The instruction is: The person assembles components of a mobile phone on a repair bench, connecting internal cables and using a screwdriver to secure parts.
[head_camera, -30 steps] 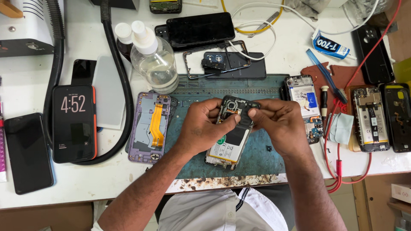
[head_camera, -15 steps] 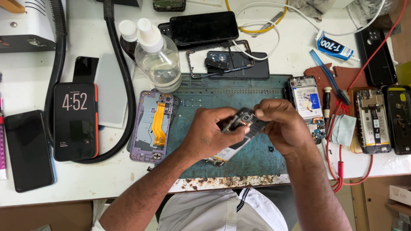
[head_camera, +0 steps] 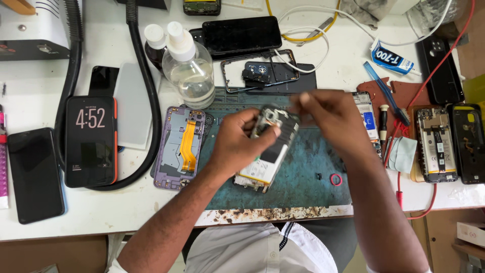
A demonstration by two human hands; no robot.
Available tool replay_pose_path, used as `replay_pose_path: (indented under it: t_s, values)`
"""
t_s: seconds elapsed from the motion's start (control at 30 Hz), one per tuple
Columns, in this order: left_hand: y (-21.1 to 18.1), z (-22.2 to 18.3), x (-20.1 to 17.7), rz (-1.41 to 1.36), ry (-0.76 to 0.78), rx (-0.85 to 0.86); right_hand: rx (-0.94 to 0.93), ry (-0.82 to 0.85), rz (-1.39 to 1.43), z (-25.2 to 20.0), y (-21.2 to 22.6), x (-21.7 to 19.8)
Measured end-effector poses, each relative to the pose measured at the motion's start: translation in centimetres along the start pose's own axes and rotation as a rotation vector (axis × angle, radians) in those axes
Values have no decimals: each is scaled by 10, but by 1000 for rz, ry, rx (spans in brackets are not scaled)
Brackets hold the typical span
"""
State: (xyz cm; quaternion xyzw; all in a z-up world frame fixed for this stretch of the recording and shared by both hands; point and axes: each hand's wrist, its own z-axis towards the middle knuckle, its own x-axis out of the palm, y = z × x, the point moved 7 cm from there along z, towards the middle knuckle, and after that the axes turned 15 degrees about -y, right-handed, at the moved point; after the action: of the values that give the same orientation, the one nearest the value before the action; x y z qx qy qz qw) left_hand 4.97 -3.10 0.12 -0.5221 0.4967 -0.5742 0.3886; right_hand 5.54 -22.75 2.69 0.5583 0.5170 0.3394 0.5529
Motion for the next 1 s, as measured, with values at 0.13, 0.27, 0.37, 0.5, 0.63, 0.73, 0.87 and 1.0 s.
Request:
replay_pose_path:
  t_s: [0.13, 0.27, 0.37, 0.5, 0.63, 0.73, 0.87, 1.0]
  values:
    - [9, 5, -9, -43, -93, -87, -574, -16, -478, 37, 50, 42]
    - [15, 5, -3, -83, -65, -68, -760, 78, -763, 57, 66, 88]
    - [20, 4, 1, -111, -42, -57, -863, 115, -926, 65, 69, 108]
    - [29, 3, 3, -240, -26, -219, -855, 105, -932, 71, 65, 112]
    - [32, 1, 7, -324, 3, -328, -821, 40, -756, 78, 61, 96]
    - [34, -5, 14, -387, 98, -413, -710, 28, -481, 86, 56, 82]
    - [33, -12, 23, -500, 187, -561, -137, 72, 184, 86, 41, 52]
    - [28, -16, 22, -596, 149, -640, 155, 35, 456, 64, 37, 31]
